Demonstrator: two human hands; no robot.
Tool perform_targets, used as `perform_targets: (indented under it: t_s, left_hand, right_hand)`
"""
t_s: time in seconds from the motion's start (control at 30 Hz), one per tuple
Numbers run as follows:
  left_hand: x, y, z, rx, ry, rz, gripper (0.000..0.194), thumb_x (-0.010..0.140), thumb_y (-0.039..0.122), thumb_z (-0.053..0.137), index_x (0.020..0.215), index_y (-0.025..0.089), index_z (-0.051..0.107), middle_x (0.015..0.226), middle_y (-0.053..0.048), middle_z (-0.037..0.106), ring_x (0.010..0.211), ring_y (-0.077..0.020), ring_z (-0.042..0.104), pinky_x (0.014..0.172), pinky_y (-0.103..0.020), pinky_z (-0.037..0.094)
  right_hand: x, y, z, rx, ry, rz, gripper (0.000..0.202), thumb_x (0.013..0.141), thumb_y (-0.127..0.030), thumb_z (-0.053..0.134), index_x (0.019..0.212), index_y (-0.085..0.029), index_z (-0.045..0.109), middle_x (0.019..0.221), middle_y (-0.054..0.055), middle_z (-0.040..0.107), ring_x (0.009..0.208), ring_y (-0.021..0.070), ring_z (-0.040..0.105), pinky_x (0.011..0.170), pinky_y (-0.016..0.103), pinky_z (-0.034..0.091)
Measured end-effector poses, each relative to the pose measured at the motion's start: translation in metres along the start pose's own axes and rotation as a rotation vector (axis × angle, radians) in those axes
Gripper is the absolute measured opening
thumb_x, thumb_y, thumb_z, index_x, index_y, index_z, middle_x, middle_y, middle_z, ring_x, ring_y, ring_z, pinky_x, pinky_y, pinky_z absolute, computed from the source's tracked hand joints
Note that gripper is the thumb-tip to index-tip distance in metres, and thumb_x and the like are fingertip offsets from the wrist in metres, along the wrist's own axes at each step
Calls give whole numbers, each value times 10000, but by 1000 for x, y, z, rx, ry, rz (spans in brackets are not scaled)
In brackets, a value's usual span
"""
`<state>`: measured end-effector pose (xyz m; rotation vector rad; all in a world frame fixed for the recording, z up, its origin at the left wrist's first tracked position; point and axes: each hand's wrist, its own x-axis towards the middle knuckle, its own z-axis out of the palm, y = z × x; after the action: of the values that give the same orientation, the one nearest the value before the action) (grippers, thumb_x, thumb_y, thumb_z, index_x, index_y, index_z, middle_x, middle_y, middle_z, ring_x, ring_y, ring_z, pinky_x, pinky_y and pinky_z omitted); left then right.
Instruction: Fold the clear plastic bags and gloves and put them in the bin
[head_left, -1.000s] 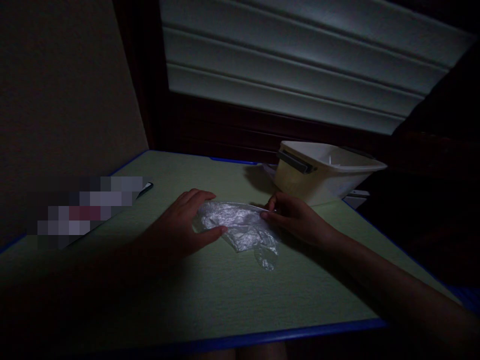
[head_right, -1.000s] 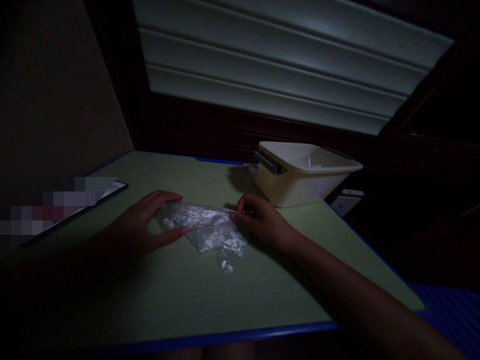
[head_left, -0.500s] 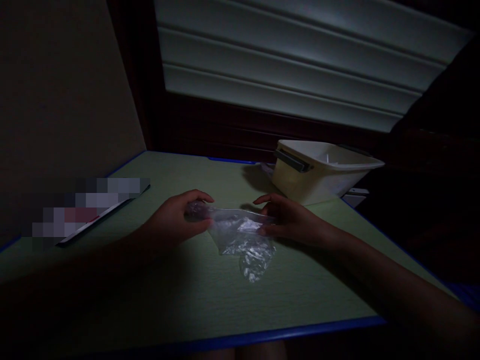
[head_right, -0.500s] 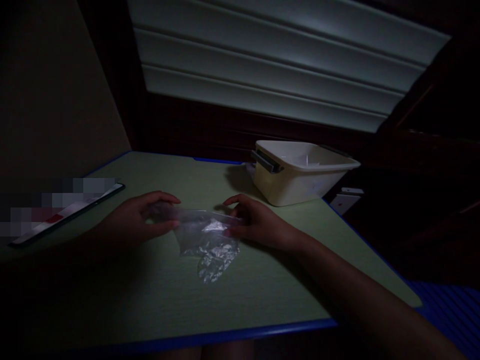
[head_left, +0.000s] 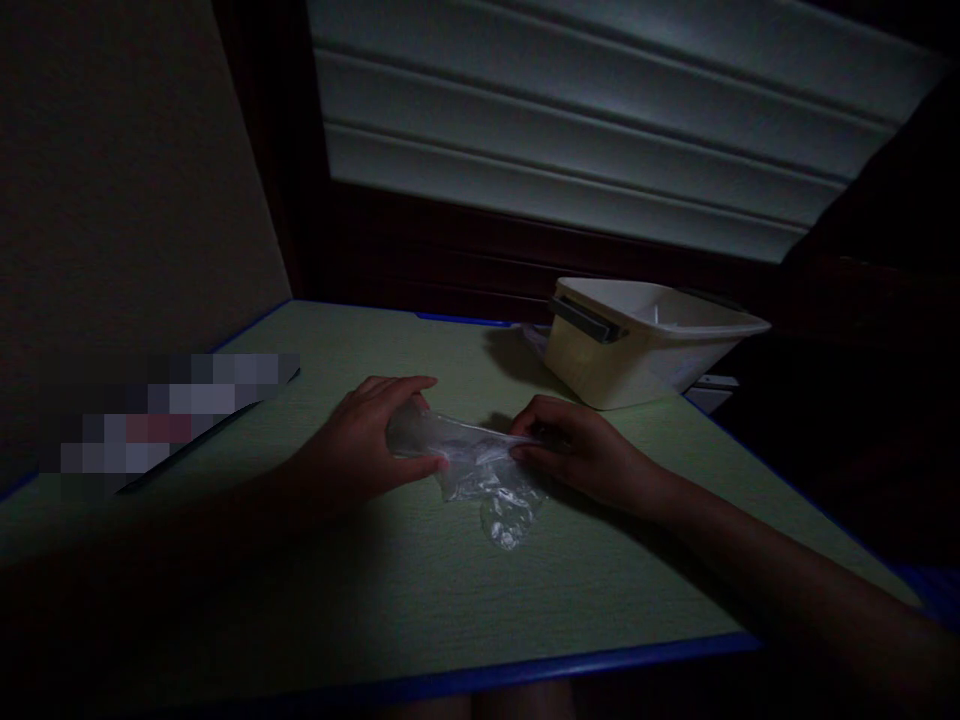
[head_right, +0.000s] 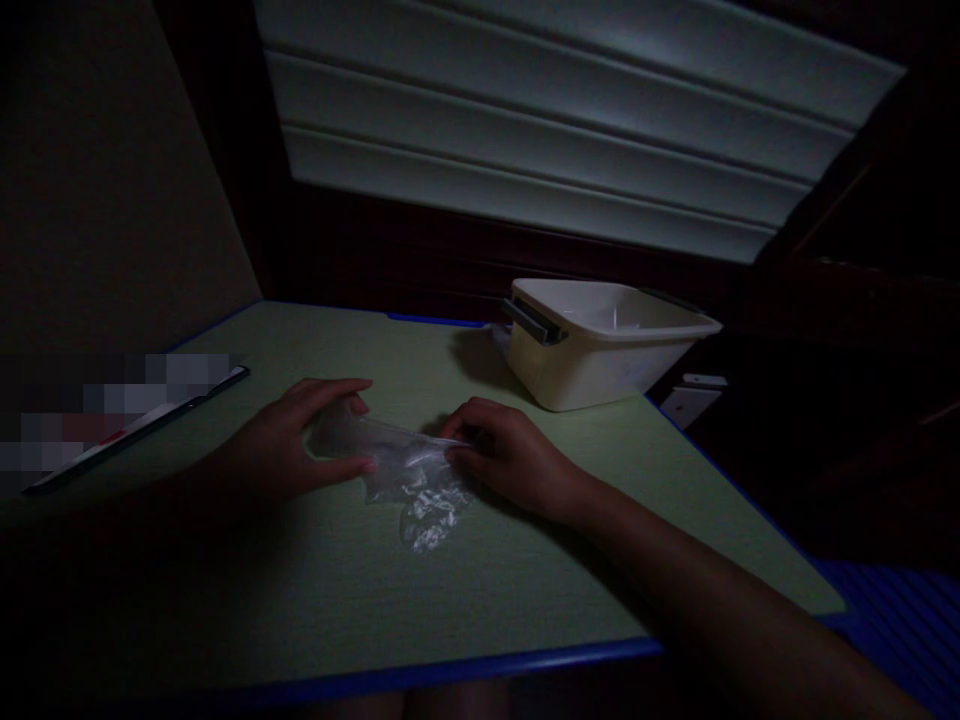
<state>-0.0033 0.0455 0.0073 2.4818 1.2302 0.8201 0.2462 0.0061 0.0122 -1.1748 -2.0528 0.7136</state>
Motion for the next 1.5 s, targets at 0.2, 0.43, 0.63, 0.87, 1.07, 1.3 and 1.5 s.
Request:
perform_targets:
  t_s: [0.2, 0.43, 0.63, 0.87, 1.07, 1.3, 1.5]
  left_hand:
    - [5, -3, 0, -109, -106, 52, 266, 686, 429, 629, 787, 183, 632, 866, -40, 631, 825, -217, 604, 741, -339, 494]
    - [2, 1, -1, -256, -133, -10, 163, 694, 356, 589, 753, 204, 597, 690, 35, 617, 610, -145, 557, 564, -236, 432]
    - [-2, -2, 0, -208, -85, 155, 115, 709, 205, 521, 779, 198, 611, 756, 12, 642, 681, -150, 588, 617, -238, 466]
    - [-12, 7, -6, 27, -116, 604, 271, 794, 84, 534, 1001, 212, 651, 1043, -36, 691, 991, -189, 620, 918, -336, 471]
    - [-19, -2, -9, 142, -169, 709, 102, 876, 265, 589, 901, 226, 680, 1047, -42, 738, 970, -205, 665, 896, -348, 495]
    - [-28, 4, -11, 221, -81, 784, 133, 893, 168, 539, 909, 210, 664, 980, -50, 747, 966, -208, 690, 830, -334, 535]
    - [-34, 5, -9, 219, -25, 767, 174, 940, 171, 461, 1009, 189, 620, 1006, -50, 753, 1002, -196, 689, 844, -319, 535]
  right_hand:
    - [-1, 3, -1, 100, -74, 73, 260, 801, -275, 674, 1029, -166, 613, 953, 61, 673, 824, 180, 637, 740, 312, 519]
    - [0, 6, -1, 102, -106, 118, 224, 773, -231, 693, 981, -169, 637, 911, 40, 680, 802, 170, 632, 742, 301, 500]
    - [0, 2, 4, -13, -51, 74, 110, 743, -74, 613, 781, -177, 605, 728, -12, 609, 649, 128, 552, 595, 230, 411]
    - [-3, 1, 3, -286, -15, -210, 285, 656, 81, 527, 785, -164, 595, 761, 5, 598, 687, 125, 555, 620, 209, 400]
    - [-7, -6, -2, -646, -60, -318, 211, 804, 30, 522, 770, -153, 622, 755, 41, 594, 668, 141, 536, 599, 228, 380]
    - [-11, -20, -16, -942, -123, -334, 137, 835, -37, 610, 798, -162, 650, 782, 62, 658, 700, 177, 582, 638, 277, 370]
    - [-13, -27, -7, -1056, -205, -13, 71, 851, -112, 589, 871, -165, 632, 742, 88, 698, 622, 204, 619, 549, 292, 291]
